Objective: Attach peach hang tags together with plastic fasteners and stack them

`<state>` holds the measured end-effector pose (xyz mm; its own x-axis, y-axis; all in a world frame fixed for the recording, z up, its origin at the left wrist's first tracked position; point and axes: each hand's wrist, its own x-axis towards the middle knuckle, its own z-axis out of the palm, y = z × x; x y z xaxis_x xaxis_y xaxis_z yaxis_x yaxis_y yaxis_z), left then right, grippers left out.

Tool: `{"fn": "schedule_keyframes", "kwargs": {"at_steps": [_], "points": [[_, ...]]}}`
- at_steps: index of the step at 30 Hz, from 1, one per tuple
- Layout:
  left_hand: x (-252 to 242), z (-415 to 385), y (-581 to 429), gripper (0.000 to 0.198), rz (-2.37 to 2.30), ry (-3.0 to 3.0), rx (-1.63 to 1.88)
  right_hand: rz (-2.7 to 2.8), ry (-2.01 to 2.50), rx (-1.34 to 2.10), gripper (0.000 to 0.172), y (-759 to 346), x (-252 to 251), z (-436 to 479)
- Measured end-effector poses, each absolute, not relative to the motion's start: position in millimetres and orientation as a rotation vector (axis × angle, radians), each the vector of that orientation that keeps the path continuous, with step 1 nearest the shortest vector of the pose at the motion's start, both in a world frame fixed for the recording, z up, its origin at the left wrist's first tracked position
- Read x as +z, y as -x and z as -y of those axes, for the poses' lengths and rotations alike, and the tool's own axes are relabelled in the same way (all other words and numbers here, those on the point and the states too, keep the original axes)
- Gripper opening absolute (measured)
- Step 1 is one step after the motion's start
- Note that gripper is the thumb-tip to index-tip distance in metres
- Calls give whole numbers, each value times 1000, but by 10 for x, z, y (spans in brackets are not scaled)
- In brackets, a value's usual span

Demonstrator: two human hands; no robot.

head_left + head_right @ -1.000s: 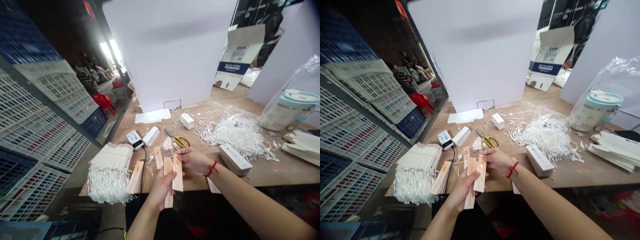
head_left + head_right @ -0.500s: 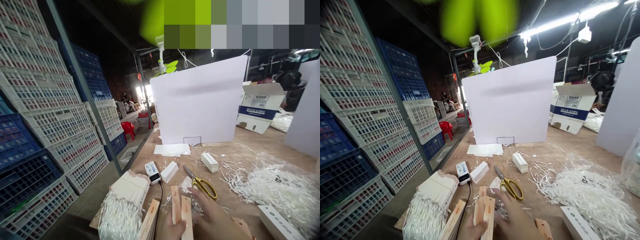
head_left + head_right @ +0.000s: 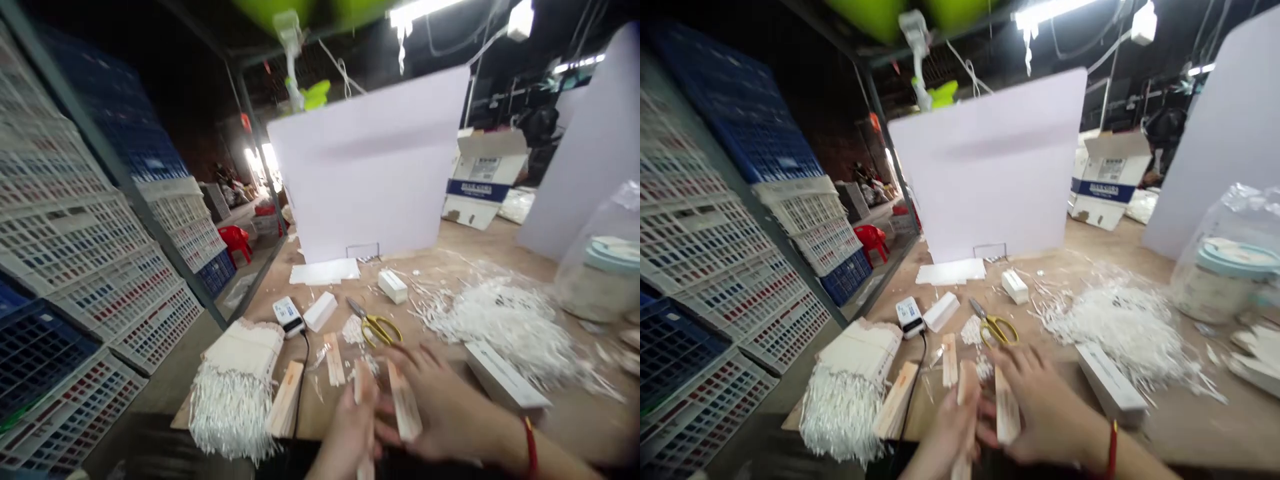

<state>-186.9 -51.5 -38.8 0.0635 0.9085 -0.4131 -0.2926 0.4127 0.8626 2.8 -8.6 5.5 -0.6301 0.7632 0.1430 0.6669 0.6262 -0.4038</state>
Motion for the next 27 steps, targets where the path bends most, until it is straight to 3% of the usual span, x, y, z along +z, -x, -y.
{"fn": "schedule_keyframes", "kwargs": {"at_steps": [7, 14, 21, 27], "points": [[27, 521, 2172, 44, -981, -410, 1054, 2685, 1414, 603, 115, -691, 229, 112], [50, 520, 2211, 11, -866, -193, 1067, 2850, 1412, 395, 123, -610, -3, 168], [31, 552, 2147, 24, -850, -28, 1064, 2848, 1489, 468, 128, -650, -144, 99], [-27, 659, 2028, 31, -865, -133, 1093, 2484, 927, 760, 130, -116, 158, 330]]}}
